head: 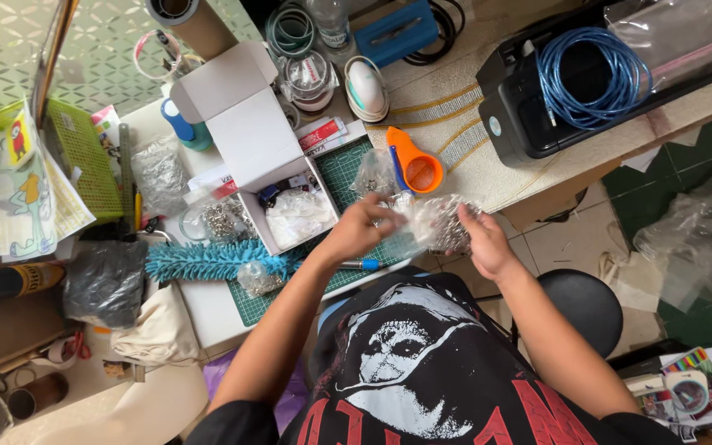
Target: The person sorts small metal hardware pieces from a white box into clear plastic bags on a cluttered workbench. They repeatedly pick up bags, open them, transfer hardware, and place the bags back on the table or into the box.
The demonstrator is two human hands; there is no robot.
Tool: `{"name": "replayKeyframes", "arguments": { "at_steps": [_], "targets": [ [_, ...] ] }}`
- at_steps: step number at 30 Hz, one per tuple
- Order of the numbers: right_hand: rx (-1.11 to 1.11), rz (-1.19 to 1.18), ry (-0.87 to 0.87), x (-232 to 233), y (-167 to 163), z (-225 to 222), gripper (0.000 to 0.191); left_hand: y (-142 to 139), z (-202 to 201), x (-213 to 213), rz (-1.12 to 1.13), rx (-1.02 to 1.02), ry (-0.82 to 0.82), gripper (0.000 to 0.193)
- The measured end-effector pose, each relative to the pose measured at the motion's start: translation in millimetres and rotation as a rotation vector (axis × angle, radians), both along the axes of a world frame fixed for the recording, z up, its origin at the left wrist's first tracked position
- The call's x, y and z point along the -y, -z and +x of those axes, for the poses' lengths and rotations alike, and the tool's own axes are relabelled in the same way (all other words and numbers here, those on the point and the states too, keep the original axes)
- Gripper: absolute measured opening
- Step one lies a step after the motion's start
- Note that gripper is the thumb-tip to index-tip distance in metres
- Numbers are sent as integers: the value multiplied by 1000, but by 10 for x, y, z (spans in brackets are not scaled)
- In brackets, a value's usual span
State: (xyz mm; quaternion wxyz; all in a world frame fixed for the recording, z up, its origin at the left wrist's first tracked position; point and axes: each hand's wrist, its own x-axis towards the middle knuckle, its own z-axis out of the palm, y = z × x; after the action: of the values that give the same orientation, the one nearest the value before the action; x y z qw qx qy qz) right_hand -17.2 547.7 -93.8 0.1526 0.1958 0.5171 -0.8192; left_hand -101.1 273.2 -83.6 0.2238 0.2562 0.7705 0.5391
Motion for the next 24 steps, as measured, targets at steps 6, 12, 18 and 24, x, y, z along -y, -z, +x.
{"name": "replayKeyframes", "arguments": {
  "at_steps": [6, 12, 18, 24],
  "targets": [
    [-17, 20, 17, 277, 15, 35, 38, -89, 24, -3, 381, 460, -271, 13],
    [106, -49, 85, 135, 239, 76, 35, 490, 82, 112, 140, 241, -487, 24],
    [16, -81, 179, -397, 480, 170, 34, 510, 204, -459, -507, 11, -392, 56],
    [55, -147, 197, -409, 514, 203, 26, 563, 119, -657, -580, -38, -348, 48]
  ]
}}
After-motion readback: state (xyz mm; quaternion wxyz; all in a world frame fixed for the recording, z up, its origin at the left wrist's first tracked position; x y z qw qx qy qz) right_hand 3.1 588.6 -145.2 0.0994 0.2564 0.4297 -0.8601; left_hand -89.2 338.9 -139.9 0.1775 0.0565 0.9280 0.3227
